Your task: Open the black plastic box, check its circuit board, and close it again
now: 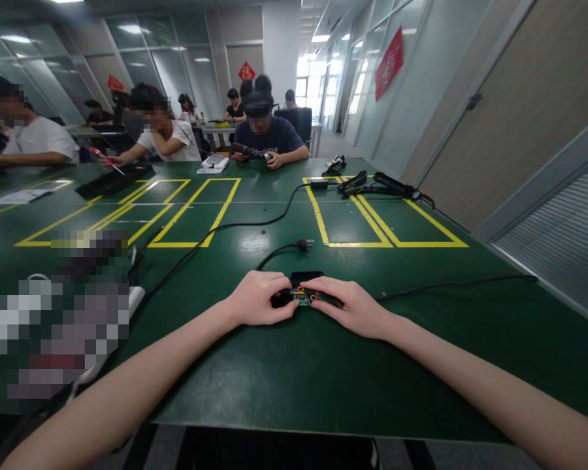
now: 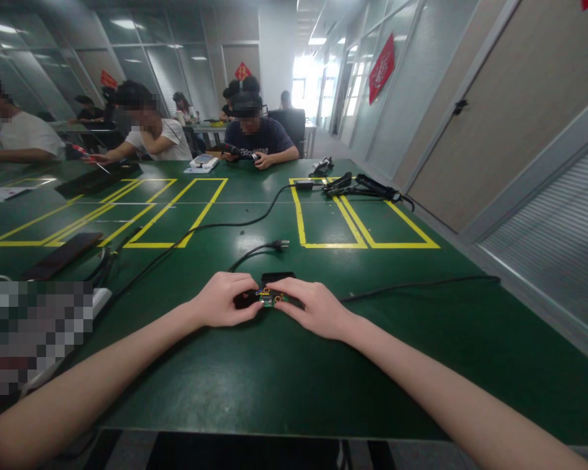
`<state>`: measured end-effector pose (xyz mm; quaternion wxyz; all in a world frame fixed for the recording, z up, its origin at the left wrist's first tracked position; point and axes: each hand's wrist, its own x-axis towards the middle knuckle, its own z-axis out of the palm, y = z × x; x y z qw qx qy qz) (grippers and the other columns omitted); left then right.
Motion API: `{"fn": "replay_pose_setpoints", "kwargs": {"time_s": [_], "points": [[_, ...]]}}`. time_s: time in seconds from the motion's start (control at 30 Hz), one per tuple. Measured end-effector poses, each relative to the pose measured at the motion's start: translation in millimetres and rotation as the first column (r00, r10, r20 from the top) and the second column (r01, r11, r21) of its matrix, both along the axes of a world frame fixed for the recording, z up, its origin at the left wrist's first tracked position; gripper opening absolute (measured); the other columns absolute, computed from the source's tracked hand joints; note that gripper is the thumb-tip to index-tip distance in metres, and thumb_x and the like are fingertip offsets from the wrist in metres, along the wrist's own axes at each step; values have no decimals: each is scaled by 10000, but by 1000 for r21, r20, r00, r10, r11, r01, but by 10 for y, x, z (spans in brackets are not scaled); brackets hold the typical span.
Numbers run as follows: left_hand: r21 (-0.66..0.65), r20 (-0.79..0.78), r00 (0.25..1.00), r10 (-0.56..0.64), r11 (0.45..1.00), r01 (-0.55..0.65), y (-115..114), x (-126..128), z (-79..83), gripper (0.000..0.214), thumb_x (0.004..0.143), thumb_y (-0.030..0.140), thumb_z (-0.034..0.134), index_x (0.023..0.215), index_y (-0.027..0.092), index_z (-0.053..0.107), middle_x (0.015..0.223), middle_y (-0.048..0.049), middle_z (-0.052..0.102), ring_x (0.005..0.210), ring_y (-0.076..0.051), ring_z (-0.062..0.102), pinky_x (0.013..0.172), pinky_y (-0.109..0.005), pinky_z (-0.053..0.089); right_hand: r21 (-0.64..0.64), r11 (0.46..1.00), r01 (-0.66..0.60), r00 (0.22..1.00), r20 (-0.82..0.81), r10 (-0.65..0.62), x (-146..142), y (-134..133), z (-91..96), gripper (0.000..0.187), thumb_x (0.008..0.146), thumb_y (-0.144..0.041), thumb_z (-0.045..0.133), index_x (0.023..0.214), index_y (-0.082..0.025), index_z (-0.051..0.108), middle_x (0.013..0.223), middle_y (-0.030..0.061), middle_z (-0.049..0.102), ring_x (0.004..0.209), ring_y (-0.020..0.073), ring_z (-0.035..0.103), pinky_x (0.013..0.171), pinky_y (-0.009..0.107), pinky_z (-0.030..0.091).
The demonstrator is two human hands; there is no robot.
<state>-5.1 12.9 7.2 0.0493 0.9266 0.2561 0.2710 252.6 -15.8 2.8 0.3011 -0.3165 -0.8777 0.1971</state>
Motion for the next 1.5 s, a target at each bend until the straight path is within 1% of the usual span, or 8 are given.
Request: {"fn": "replay_pose_setpoints", "kwargs": {"time_s": [0.17,0.33,0.5,0.7,0.97,1.13,1.33,1.5], "points": [[20,-31,995,94,995,-94,34,-52,22,251,957,401,573,865,188,671,767,-20,669,655,-139,634,562,-228,412,41,995,90,996,8,-90,94,92,-25,367,981,-281,634,1344,-237,659,1269,103,738,1113,249,731,952,396,601],[-7,-92,985,143,990,-144,107,-118,49,222,956,372,588,885,190,693,825,-22,666,708,-148,645,598,-234,425,72,989,126,990,53,-130,190,175,-45,239,958,-237,634,1171,-210,739,1164,95,762,1002,235,753,877,374,616],[-127,-122,989,82,987,-97,132,-142,36,147,906,300,633,824,185,674,768,7,629,624,-127,588,579,-235,405,65,992,111,992,45,-114,213,210,-64,189,953,-192,616,1055,-224,772,1057,64,780,926,213,761,846,352,618],[-307,-26,999,36,951,-42,40,-43,5,56,848,175,658,841,179,714,785,7,676,607,-107,581,592,-212,421,51,996,79,996,40,-81,243,218,-80,210,920,-130,608,1009,-214,779,1016,63,781,907,205,758,824,336,614],[-399,4,997,79,914,-71,-10,35,-10,78,848,247,769,876,175,756,787,8,729,650,-120,630,629,-214,427,70,992,109,993,29,-111,232,234,-134,267,878,-82,601,1043,-211,766,1041,69,769,935,213,752,853,349,603],[-395,-25,988,149,907,-147,-48,61,10,334,757,465,875,866,189,723,803,11,724,685,-151,644,622,-230,431,103,983,150,988,-37,-147,196,205,-111,298,848,-77,579,1041,-221,754,1058,68,739,946,213,733,848,348,603],[-423,-15,969,245,877,-228,-83,84,17,356,802,449,824,1038,220,687,865,9,736,735,-170,684,639,-240,485,90,984,154,987,-61,-149,156,144,-56,237,875,-160,612,1063,-213,748,1001,69,695,860,192,694,684,290,598],[-478,-9,972,235,853,-210,-75,84,35,297,848,393,764,1092,225,735,913,-11,765,770,-177,711,654,-236,517,9,990,142,988,-61,-141,145,110,-23,214,907,-232,636,1091,-211,743,1011,77,677,785,174,665,478,222,509]]}}
